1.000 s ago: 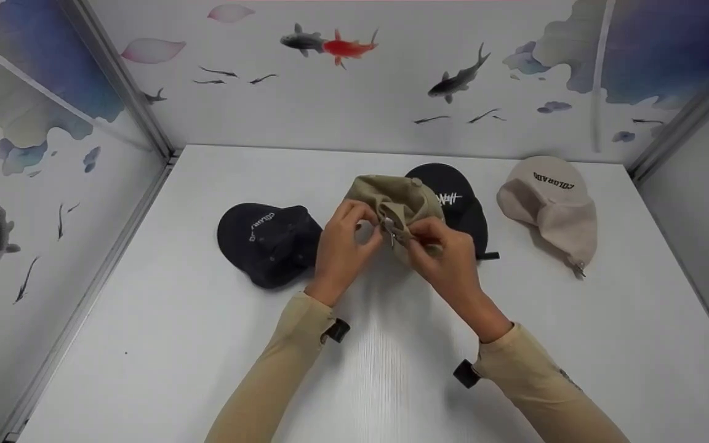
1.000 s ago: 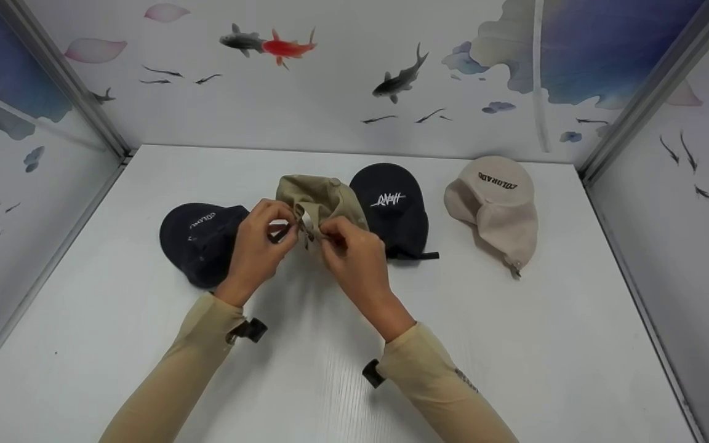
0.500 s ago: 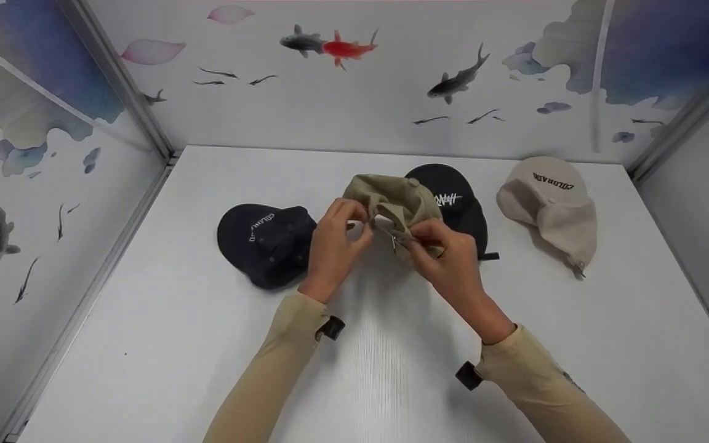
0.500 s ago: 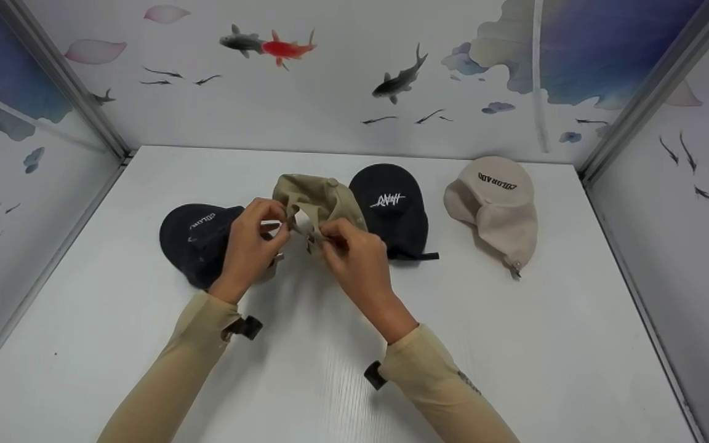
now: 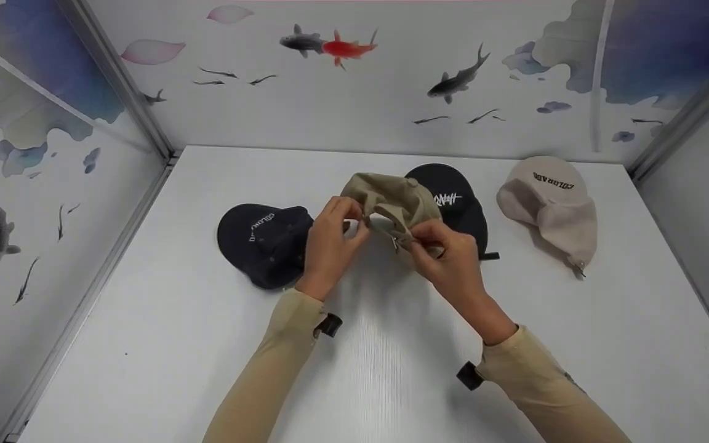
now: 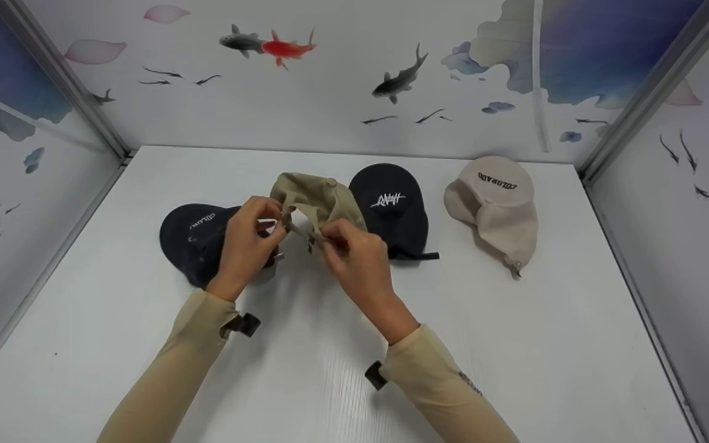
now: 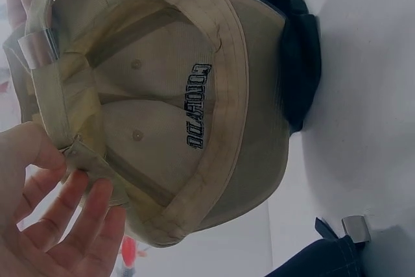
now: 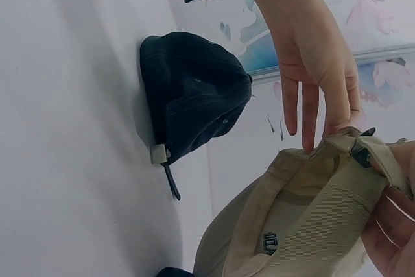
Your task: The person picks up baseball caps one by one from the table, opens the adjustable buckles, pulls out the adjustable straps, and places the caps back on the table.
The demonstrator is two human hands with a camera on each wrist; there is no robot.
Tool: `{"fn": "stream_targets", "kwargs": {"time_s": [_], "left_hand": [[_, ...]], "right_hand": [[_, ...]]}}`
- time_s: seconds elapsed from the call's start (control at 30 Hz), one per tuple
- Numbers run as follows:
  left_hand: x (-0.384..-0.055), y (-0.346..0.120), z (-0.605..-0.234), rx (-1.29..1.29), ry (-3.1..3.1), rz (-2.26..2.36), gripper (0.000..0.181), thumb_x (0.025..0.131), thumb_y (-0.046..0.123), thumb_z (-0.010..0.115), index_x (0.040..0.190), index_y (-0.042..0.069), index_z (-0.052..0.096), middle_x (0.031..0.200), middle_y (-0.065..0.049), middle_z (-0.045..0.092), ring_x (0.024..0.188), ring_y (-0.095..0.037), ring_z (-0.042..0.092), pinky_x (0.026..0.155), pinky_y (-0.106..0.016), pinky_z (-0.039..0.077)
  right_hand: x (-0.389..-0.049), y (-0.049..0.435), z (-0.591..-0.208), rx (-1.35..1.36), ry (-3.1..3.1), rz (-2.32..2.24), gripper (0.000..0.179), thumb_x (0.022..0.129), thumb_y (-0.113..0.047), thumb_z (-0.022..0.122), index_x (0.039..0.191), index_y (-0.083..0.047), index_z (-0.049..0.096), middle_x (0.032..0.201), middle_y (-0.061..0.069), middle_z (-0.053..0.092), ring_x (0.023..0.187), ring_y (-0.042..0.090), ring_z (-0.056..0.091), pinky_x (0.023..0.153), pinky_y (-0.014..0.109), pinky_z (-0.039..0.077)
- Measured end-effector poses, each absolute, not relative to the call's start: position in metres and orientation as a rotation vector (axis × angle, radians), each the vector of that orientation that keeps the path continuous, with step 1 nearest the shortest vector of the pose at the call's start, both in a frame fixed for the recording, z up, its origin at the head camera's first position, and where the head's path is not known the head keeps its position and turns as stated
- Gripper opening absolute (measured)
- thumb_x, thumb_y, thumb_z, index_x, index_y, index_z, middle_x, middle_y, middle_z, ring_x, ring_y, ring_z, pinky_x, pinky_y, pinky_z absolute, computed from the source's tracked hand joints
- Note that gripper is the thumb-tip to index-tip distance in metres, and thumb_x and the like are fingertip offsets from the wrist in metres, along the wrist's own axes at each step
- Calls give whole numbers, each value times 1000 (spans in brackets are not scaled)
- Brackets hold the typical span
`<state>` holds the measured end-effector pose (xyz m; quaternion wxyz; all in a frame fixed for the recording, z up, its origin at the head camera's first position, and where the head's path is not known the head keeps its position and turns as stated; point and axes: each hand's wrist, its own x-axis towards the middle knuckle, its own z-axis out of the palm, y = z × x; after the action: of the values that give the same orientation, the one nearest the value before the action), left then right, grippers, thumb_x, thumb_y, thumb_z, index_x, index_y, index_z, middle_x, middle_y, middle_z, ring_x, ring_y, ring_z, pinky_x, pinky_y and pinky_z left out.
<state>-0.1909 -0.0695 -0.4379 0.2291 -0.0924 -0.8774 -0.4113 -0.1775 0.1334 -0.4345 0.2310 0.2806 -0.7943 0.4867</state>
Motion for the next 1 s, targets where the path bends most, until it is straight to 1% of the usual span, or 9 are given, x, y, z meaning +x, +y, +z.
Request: {"fn": "stream_targets", "kwargs": {"time_s": [0.23, 0.4, 0.53, 0.73, 1.0], "left_hand": [[-193, -75, -437, -214, -2397, -1165, 8, 91, 3, 63, 89, 8, 57, 104, -6, 63, 98, -17, 69, 85, -35, 60], [-191, -76, -436, -237, -2398, -1227, 6, 91, 5, 64, 93, 8, 59, 110, -8, 64, 102, -20, 70, 87, -38, 60], [-188, -77, -436, -255, -2403, -1270, 12, 90, 6, 68, 98, 7, 59, 111, -8, 63, 106, -22, 69, 87, -41, 59], [-184, -77, -434, -286, -2429, -1274, 22, 88, 8, 72, 104, 7, 56, 113, -8, 60, 109, -24, 67, 92, -42, 58], [-177, -72, -432, -332, -2438, -1232, 30, 89, 12, 74, 113, 9, 55, 118, -8, 58, 114, -23, 64, 93, -41, 56]], "right_hand": [[-177, 135, -434, 764, -2176, 1353, 9, 85, 3, 75, 90, -3, 71, 87, 6, 75, 76, 13, 72, 66, 11, 54], [-178, 136, -434, 765, -2166, 1367, 7, 86, 1, 74, 90, -4, 71, 86, 7, 75, 76, 10, 71, 66, 12, 54], [-179, 137, -435, 763, -2153, 1387, 8, 86, 2, 73, 90, -5, 71, 85, 8, 74, 74, 8, 69, 66, 11, 53], [-181, 138, -434, 746, -2148, 1419, 7, 85, 3, 74, 89, -3, 70, 86, 8, 74, 73, 6, 68, 65, 11, 53], [-182, 137, -430, 712, -2160, 1387, 9, 85, 3, 75, 91, -1, 71, 87, 8, 75, 75, 10, 71, 67, 10, 53]]}}
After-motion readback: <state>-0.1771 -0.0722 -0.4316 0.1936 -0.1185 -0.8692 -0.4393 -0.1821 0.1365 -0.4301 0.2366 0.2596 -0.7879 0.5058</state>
